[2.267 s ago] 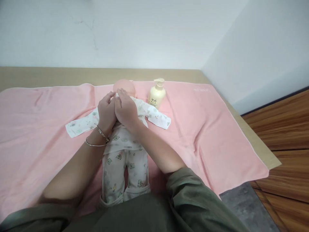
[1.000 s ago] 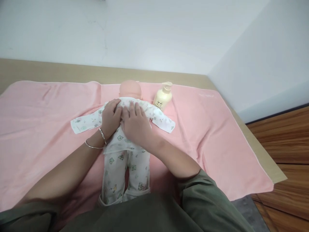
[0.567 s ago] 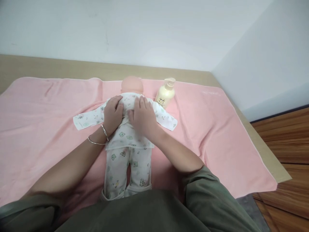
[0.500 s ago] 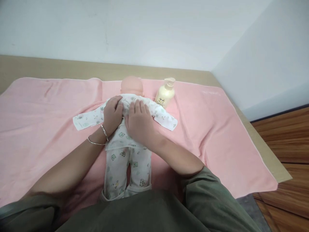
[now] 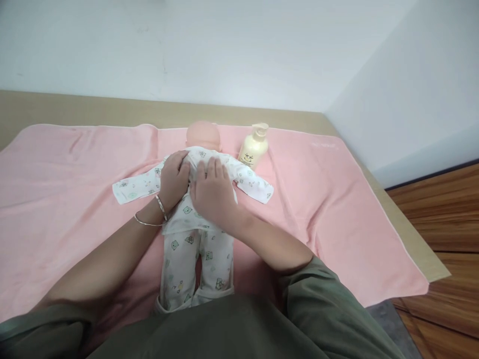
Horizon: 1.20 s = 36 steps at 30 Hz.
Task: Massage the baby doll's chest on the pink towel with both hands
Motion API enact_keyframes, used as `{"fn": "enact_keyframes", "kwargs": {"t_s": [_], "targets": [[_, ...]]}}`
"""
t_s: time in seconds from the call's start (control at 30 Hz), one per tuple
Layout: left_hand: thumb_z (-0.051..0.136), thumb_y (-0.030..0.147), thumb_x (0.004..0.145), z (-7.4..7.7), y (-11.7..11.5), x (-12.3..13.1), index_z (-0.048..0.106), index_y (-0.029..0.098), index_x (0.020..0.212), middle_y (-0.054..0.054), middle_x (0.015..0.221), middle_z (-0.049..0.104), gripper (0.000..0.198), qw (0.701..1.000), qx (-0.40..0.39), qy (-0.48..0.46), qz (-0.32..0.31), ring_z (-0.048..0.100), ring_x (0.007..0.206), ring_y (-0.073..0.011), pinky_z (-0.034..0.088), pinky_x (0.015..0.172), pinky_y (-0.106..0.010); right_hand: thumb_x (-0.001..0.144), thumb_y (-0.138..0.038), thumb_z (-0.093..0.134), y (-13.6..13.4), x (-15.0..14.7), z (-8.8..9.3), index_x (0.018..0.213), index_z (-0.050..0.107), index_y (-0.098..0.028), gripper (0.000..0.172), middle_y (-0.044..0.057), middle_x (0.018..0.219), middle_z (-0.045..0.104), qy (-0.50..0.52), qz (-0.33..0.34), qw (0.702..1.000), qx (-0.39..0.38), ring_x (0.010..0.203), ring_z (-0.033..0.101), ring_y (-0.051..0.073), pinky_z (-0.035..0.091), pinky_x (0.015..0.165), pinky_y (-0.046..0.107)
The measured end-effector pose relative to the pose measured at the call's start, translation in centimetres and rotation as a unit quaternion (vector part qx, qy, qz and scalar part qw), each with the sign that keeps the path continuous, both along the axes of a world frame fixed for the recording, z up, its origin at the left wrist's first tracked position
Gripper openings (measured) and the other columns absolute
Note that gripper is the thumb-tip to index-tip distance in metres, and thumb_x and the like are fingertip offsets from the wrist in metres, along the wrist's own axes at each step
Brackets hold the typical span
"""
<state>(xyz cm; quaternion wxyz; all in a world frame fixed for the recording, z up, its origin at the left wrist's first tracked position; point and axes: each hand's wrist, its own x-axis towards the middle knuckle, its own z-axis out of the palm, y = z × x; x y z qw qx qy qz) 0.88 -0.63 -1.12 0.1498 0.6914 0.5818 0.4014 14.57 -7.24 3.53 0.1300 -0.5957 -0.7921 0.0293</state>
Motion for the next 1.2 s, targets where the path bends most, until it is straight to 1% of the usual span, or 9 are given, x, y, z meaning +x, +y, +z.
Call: {"fn": "enact_keyframes", "kwargs": {"t_s": [0.1, 0.23, 0.37, 0.53, 0.67, 0.77, 0.87, 1.07, 1.2], "targets": [[0.032, 0.027, 0.097, -0.1, 0.6, -0.1, 0.061, 0.007, 0.135, -0.021, 0.143, 0.064, 0.052, 0.999, -0.013, 0.042, -0.007, 0.056, 0.139, -0.0309, 0.040, 0.126, -0.050, 0.105, -0.022, 0.038, -0.8, -0.3, 0.1, 0.158, 0.045, 0.000, 0.057, 0.028, 0.167, 0.041, 0.009, 0.049, 0.999, 0.005, 0.161, 0.033, 0.039, 0.027, 0.134, 0.058], [0.031, 0.031, 0.102, 0.4, 0.5, -0.2, 0.056, -0.004, 0.140, -0.031, 0.151, 0.055, 0.057, 0.994, -0.029, 0.105, -0.025, 0.047, 0.151, -0.0371, 0.033, 0.130, -0.056, 0.106, -0.021, 0.030, 2.3, 1.4, 0.5, 0.159, 0.045, -0.004, 0.058, 0.019, 0.171, 0.038, 0.084, 0.057, 0.993, -0.062, 0.164, 0.028, 0.030, 0.025, 0.136, 0.052], [0.037, 0.033, 0.103, 2.2, -1.9, 0.4, 0.052, -0.003, 0.147, -0.031, 0.159, 0.049, 0.059, 0.988, -0.042, 0.139, -0.045, 0.042, 0.155, -0.0401, 0.032, 0.131, -0.059, 0.108, -0.027, 0.029, 4.9, 2.5, 0.7, 0.163, 0.033, 0.003, 0.063, 0.024, 0.173, 0.031, 0.083, -0.024, 0.992, -0.088, 0.165, 0.024, 0.037, 0.022, 0.135, 0.056], [0.036, 0.023, 0.101, 3.7, -3.9, 1.2, 0.056, -0.001, 0.147, -0.028, 0.159, 0.050, 0.055, 0.984, -0.043, 0.152, -0.081, 0.040, 0.157, -0.0384, 0.034, 0.132, -0.057, 0.109, -0.029, 0.033, 4.6, 2.2, 0.7, 0.162, 0.031, 0.008, 0.064, 0.032, 0.170, 0.032, -0.001, -0.042, 0.998, -0.050, 0.162, 0.028, 0.042, 0.023, 0.133, 0.058], [0.039, 0.025, 0.098, 2.8, -2.0, 0.7, 0.056, 0.000, 0.148, -0.025, 0.163, 0.047, 0.058, 0.991, -0.089, 0.085, -0.051, 0.038, 0.159, -0.0375, 0.030, 0.134, -0.057, 0.108, -0.028, 0.036, 2.4, 1.1, 0.6, 0.158, 0.035, 0.012, 0.064, 0.036, 0.164, 0.040, -0.038, -0.023, 0.999, -0.027, 0.158, 0.037, 0.044, 0.029, 0.131, 0.055], [0.040, 0.029, 0.098, 1.7, -0.3, -0.1, 0.057, 0.008, 0.147, -0.020, 0.161, 0.052, 0.056, 0.995, -0.073, 0.051, -0.041, 0.042, 0.157, -0.0345, 0.027, 0.135, -0.059, 0.107, -0.028, 0.038, 0.5, 0.2, 0.5, 0.156, 0.040, 0.011, 0.063, 0.037, 0.160, 0.045, -0.044, -0.008, 0.999, 0.008, 0.154, 0.043, 0.045, 0.033, 0.128, 0.060], [0.038, 0.035, 0.100, 1.4, 0.0, -0.3, 0.055, 0.004, 0.148, -0.023, 0.159, 0.052, 0.059, 0.995, -0.053, 0.076, -0.045, 0.042, 0.156, -0.0357, 0.026, 0.135, -0.059, 0.106, -0.024, 0.038, 0.4, 0.2, 0.8, 0.154, 0.045, 0.008, 0.059, 0.034, 0.160, 0.048, -0.025, 0.004, 1.000, 0.007, 0.154, 0.045, 0.041, 0.035, 0.129, 0.057], [0.043, 0.030, 0.100, 2.7, -3.7, 1.2, 0.053, 0.003, 0.150, -0.025, 0.162, 0.048, 0.058, 0.988, -0.028, 0.145, -0.050, 0.039, 0.157, -0.0412, 0.033, 0.130, -0.061, 0.108, -0.023, 0.028, 4.8, 2.5, 1.2, 0.135, 0.063, -0.001, 0.050, 0.025, 0.147, 0.064, 0.042, -0.015, 0.998, -0.047, 0.145, 0.055, 0.033, 0.042, 0.124, 0.048], [0.043, 0.027, 0.101, 3.6, -5.3, 1.7, 0.061, 0.005, 0.142, -0.025, 0.157, 0.053, 0.051, 0.984, -0.026, 0.169, -0.054, 0.044, 0.154, -0.0407, 0.036, 0.129, -0.060, 0.108, -0.026, 0.032, 6.0, 3.0, 0.2, 0.143, 0.053, 0.008, 0.053, 0.032, 0.157, 0.052, 0.011, -0.019, 0.999, -0.024, 0.152, 0.045, 0.037, 0.032, 0.130, 0.052]]}}
